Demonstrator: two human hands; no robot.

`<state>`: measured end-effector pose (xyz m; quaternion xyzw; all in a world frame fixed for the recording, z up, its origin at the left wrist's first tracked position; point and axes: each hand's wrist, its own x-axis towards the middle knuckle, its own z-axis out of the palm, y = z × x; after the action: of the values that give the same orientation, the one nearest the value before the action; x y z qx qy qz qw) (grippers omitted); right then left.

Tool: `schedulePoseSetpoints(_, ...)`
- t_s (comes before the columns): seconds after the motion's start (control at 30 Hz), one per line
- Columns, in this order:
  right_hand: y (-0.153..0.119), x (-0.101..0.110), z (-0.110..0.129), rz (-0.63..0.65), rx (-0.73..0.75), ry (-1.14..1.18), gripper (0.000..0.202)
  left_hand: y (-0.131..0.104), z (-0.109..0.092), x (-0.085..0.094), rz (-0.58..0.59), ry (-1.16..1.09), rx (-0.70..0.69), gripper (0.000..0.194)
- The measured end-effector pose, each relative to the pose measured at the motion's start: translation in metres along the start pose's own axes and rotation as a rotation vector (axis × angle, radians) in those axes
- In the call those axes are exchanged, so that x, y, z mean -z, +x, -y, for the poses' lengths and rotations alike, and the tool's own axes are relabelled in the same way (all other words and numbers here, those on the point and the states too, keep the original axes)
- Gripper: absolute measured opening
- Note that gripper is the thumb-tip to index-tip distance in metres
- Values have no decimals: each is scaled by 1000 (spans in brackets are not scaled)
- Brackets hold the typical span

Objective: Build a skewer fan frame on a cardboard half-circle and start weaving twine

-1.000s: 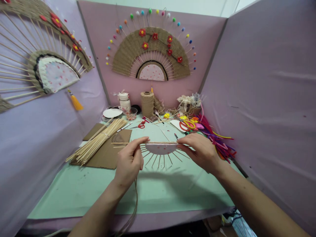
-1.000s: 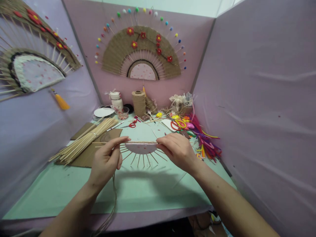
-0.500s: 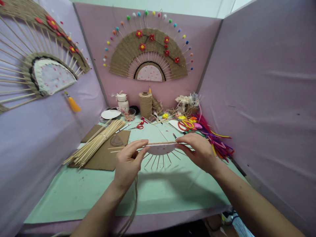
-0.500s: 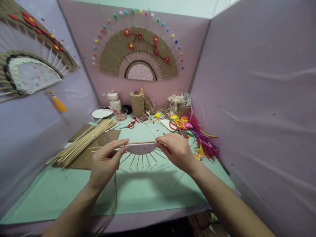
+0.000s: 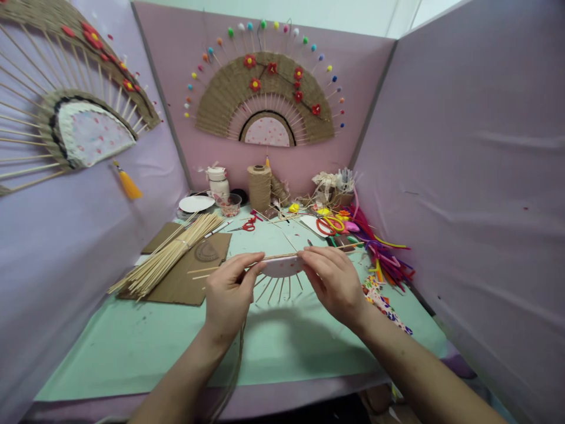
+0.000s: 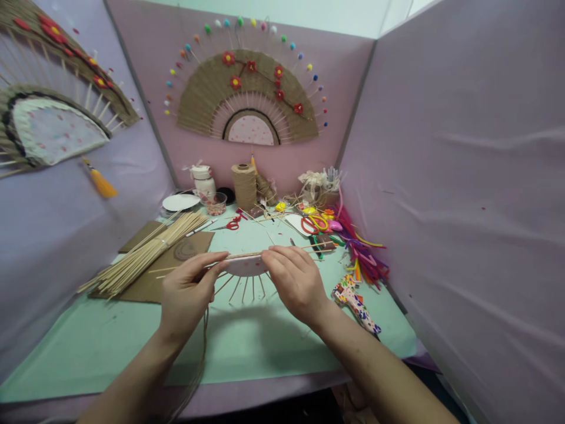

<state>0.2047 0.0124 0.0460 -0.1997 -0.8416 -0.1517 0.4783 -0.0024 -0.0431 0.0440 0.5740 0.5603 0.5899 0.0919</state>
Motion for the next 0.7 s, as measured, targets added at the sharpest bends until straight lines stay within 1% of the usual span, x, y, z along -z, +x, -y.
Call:
schedulePoseSetpoints(0.13,6,-2,4,-30,-33,-7,45,-1,0,0,7,15,-16,12)
schedulePoseSetpoints(0.33,11,-7,12,-36,-32,-68,49,-2,-2,-1,17,-2,-14,12)
schedulePoseSetpoints(0.4,12,-9,17,-24,-30,-75,51,-4,-3,-2,18,-34,25,19)
schedulePoseSetpoints(0.5,15,-11,23,-15,-31,-61,52,-7,-5,-4,20,-118,98,43)
schedulePoseSetpoints(0.57,17,-13,27,-15,-35,-58,50,-8,-7,-5,21,-156,122,54)
schedulePoseSetpoints(0.63,19,-14,29,-11,-42,-56,48,-8,-9,-6,21,-173,126,57)
schedulePoseSetpoints(0.7,20,-16,32,-1,-47,-54,50,-8,-10,-6,25,-178,121,52)
